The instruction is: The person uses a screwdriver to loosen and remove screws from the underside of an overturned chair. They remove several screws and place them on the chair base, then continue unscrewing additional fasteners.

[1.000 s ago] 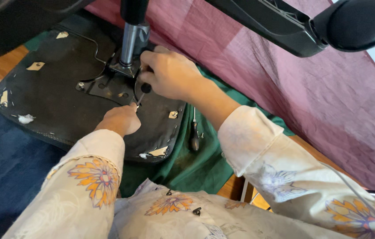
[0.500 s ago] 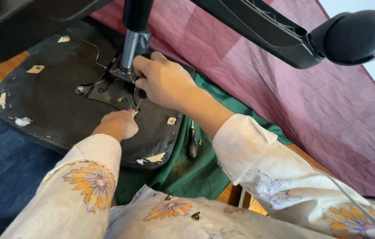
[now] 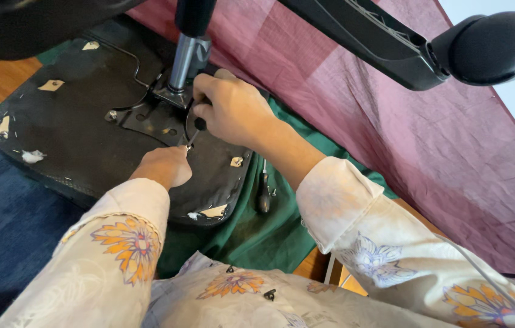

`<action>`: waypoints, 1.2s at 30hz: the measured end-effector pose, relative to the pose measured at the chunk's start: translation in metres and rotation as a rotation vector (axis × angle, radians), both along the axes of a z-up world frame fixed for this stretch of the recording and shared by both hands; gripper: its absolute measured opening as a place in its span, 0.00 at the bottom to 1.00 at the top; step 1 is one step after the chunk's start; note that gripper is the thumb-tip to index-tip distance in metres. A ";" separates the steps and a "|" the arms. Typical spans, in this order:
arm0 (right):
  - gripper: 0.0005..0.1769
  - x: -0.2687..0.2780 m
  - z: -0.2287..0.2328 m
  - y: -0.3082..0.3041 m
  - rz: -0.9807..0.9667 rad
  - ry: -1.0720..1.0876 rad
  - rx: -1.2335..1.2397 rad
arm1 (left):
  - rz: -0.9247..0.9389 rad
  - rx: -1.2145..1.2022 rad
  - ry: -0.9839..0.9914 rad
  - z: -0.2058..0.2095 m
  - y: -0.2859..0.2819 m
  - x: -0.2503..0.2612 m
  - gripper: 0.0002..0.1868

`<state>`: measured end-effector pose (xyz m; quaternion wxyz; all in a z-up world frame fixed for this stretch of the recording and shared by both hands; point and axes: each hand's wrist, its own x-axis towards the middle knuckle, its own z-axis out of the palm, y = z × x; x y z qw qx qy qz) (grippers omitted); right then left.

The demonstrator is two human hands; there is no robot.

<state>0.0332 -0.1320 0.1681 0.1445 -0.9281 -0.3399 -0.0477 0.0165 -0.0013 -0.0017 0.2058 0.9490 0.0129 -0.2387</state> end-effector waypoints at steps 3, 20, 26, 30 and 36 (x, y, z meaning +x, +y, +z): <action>0.12 0.005 0.000 -0.005 -0.054 0.030 -0.056 | -0.013 0.000 -0.008 0.001 0.000 0.000 0.27; 0.17 0.012 0.005 -0.015 0.098 0.052 -0.021 | 0.008 0.016 -0.027 0.010 -0.002 -0.007 0.22; 0.20 0.013 0.007 -0.021 0.151 0.054 -0.014 | 0.352 -0.218 -0.129 0.050 -0.011 -0.027 0.22; 0.18 0.010 0.006 -0.018 0.052 0.044 -0.049 | 0.442 -0.449 -0.469 0.074 -0.028 -0.034 0.31; 0.16 0.008 0.010 -0.017 0.113 0.054 -0.049 | 0.449 -0.499 -0.695 0.080 -0.030 -0.025 0.19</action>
